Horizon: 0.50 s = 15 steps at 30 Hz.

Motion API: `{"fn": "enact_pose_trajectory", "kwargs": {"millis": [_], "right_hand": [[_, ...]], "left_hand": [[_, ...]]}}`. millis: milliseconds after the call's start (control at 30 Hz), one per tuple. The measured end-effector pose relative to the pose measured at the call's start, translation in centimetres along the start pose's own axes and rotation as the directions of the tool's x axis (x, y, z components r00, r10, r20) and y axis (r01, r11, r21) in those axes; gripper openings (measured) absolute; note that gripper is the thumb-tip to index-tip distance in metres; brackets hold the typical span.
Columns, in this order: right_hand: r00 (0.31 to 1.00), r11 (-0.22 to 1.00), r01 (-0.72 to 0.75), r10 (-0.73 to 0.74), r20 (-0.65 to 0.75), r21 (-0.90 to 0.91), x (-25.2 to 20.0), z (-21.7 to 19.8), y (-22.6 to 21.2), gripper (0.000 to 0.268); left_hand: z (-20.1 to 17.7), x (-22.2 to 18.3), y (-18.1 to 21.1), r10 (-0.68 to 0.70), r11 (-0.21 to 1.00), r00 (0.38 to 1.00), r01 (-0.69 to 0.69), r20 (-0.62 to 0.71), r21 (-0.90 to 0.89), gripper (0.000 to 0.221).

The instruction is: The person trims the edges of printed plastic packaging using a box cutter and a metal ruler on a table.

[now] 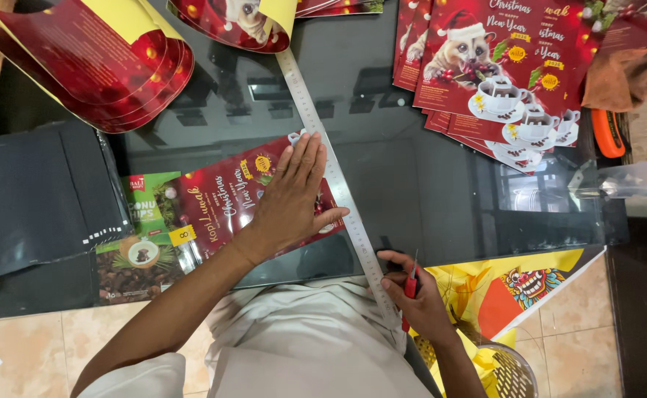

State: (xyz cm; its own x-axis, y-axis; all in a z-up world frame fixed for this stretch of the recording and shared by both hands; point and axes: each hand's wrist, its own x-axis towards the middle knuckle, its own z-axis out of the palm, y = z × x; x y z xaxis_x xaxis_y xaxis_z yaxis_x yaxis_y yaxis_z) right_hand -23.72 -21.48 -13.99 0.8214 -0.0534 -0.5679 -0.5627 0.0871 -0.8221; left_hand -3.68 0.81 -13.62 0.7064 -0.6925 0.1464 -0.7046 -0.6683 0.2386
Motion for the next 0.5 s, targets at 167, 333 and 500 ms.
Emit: {"fn": "enact_pose_trajectory", "kwargs": {"millis": [167,333,500], "right_hand": [[0.997,0.998,-0.056,0.055,-0.044,-0.001,0.1,0.0,0.1,0.048],[1.000,0.999,-0.018,0.018,-0.021,-0.028,0.2,-0.3,0.1,0.046],[0.998,0.994,-0.052,0.049,-0.040,-0.097,-0.3,-0.3,-2.4,0.044]], "left_hand": [[-0.3,0.0,0.1,0.004,1.000,1.000,-0.004,-0.007,0.015,0.103],[0.0,0.0,-0.1,0.003,1.000,1.000,-0.003,0.001,0.014,0.103],[-0.2,0.0,0.0,0.012,1.000,1.000,-0.012,-0.006,-0.006,0.103]]}}
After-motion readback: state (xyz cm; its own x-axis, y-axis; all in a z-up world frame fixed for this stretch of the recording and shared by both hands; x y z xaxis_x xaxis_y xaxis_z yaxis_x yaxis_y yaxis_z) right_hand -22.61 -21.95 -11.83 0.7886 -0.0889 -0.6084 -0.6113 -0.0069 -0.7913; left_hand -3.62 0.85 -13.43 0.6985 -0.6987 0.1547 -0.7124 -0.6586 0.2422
